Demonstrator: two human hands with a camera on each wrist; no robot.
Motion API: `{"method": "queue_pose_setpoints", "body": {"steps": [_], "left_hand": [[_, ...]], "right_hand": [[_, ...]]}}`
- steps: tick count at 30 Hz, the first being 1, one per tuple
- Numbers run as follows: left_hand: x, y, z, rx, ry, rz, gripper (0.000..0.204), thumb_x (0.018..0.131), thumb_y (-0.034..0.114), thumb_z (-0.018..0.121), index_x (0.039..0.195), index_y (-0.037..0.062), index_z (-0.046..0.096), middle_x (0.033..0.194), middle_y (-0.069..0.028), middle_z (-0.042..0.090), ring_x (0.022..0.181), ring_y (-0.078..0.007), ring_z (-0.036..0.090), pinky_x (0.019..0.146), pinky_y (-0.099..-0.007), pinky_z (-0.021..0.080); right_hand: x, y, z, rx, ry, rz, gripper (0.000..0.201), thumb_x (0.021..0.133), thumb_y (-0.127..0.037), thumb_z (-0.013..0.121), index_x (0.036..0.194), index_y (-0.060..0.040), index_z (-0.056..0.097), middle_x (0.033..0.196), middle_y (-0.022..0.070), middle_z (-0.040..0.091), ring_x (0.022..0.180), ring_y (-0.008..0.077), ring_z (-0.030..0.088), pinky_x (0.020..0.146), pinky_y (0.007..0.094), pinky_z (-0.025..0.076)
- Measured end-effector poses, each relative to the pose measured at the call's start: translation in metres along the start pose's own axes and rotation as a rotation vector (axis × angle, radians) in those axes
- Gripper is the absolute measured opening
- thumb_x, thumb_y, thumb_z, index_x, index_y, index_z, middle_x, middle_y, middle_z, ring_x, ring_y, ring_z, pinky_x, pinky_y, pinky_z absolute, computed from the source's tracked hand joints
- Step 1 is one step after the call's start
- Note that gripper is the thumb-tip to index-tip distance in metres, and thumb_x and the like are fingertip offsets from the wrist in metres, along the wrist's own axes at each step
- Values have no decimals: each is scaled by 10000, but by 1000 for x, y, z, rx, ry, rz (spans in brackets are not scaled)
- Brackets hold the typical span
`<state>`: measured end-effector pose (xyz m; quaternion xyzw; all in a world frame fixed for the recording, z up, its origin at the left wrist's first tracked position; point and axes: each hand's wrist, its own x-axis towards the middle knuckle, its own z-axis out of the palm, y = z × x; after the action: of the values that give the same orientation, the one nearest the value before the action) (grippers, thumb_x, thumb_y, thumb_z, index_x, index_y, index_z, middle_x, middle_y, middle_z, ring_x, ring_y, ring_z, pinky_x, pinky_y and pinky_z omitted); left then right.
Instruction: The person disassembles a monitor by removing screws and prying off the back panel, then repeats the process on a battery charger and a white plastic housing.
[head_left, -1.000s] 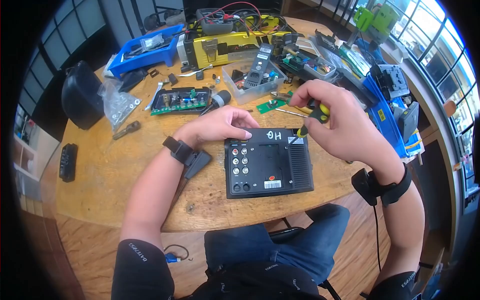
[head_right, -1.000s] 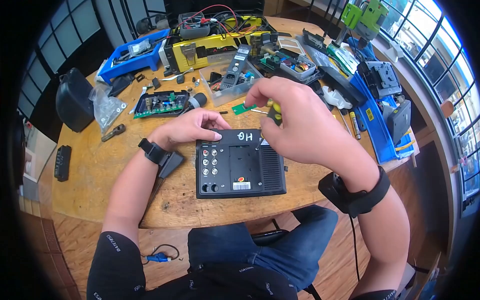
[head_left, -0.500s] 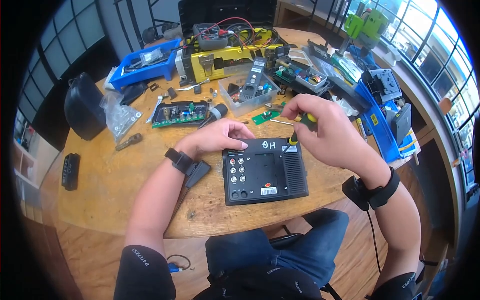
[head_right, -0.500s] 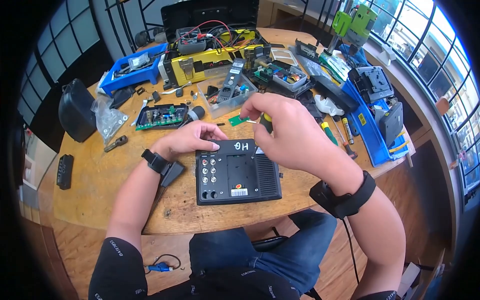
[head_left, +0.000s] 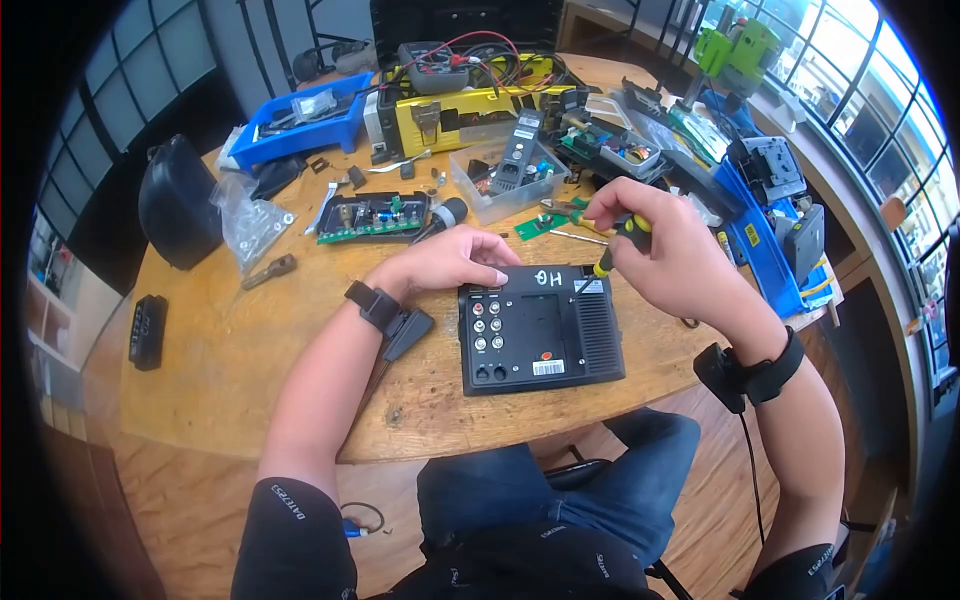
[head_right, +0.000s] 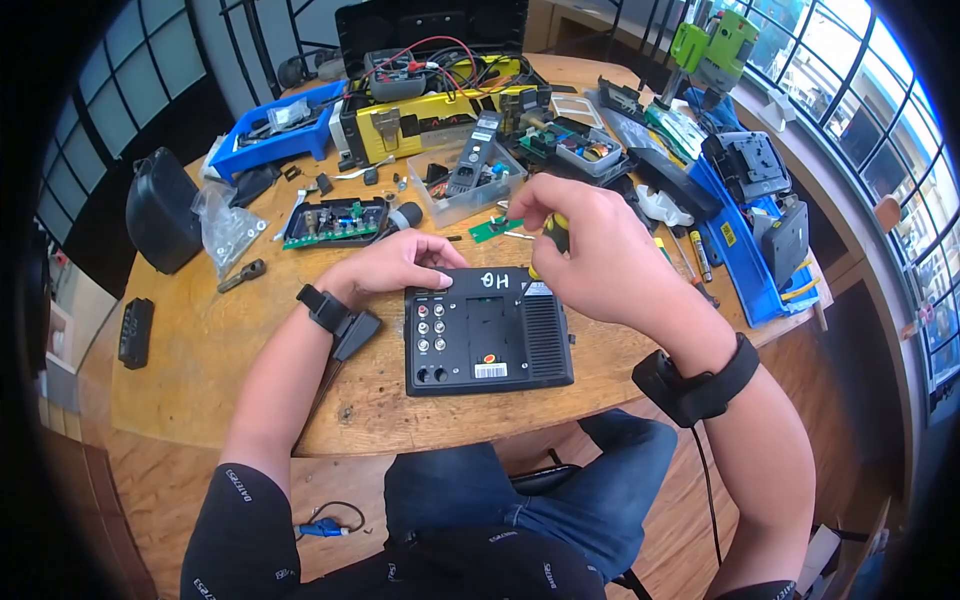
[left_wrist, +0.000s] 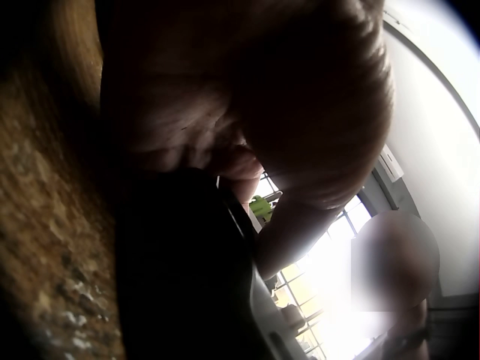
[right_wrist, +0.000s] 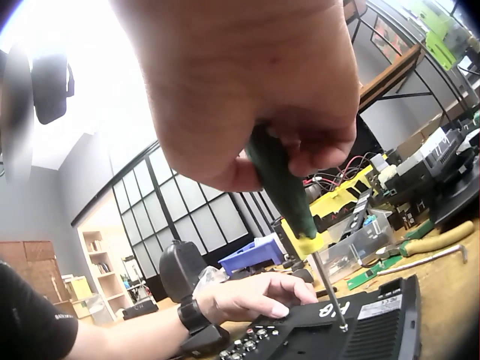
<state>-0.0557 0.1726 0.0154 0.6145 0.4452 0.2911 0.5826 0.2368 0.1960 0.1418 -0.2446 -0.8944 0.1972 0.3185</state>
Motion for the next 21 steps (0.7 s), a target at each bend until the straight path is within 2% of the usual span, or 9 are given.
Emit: {"method": "queue_pose_setpoints", "body": {"steps": [1,3,6,10,12,13,15,16,21], "left_hand": [[0,0,0,4,2,8,346,927,42,758,1266,-10,712,1150,-45,749,1036,-91,683,947,-263,544],[0,-1,1,2,1,14,343,926,45,759,1262,-10,713,1145,-44,749,1034,-92,684,947,-264,544],[0,0,0,4,1,10,341,926,54,758,1257,-10,711,1151,-45,748,1038,-95,684,951,-268,545],[-2,0,2,-22,12,14,345,924,56,754,1259,-13,706,1164,-49,746,1043,-100,685,959,-272,544],[0,1,2,-26,12,16,347,924,55,752,1261,-14,705,1167,-52,745,1046,-100,685,961,-272,543],[0,1,1,-16,3,11,349,924,54,753,1263,-14,704,1166,-53,746,1045,-100,686,961,-271,543],[0,-2,0,-14,-3,5,350,925,54,755,1265,-14,703,1164,-54,746,1045,-100,686,960,-271,544],[0,-2,0,-21,-7,8,353,926,53,756,1268,-14,703,1165,-55,747,1045,-99,686,957,-271,544],[1,-1,-1,-15,-11,11,364,928,50,758,1281,-16,700,1163,-56,748,1041,-96,686,949,-268,545]], "right_hand": [[1,-3,-3,0,-4,-1,144,925,-124,712,971,12,701,823,127,718,762,237,690,704,342,516],[4,-12,-12,-138,-134,159,180,901,-124,703,1024,7,722,901,185,753,828,371,722,766,412,561],[4,-1,-5,-66,-48,105,196,908,-103,693,1061,16,712,901,187,754,839,371,727,787,406,567],[2,-3,-10,-49,-86,28,193,886,-80,688,1053,14,714,950,186,756,855,364,728,796,413,569],[8,-18,-16,-209,-203,332,191,853,-61,683,1025,12,718,1008,186,750,866,349,726,781,421,566],[5,-13,-14,-209,-207,335,191,853,-61,683,1025,12,718,1008,186,750,866,349,726,781,421,566],[-2,2,-8,-68,-64,-74,158,840,-48,678,980,7,725,1031,186,735,866,353,716,752,433,556],[-3,-3,-10,-65,-68,-73,158,840,-48,678,980,7,725,1031,186,735,866,353,716,752,433,556],[0,-16,-12,-282,-147,243,149,872,-84,694,992,4,709,978,190,726,859,385,703,754,431,553]]}}
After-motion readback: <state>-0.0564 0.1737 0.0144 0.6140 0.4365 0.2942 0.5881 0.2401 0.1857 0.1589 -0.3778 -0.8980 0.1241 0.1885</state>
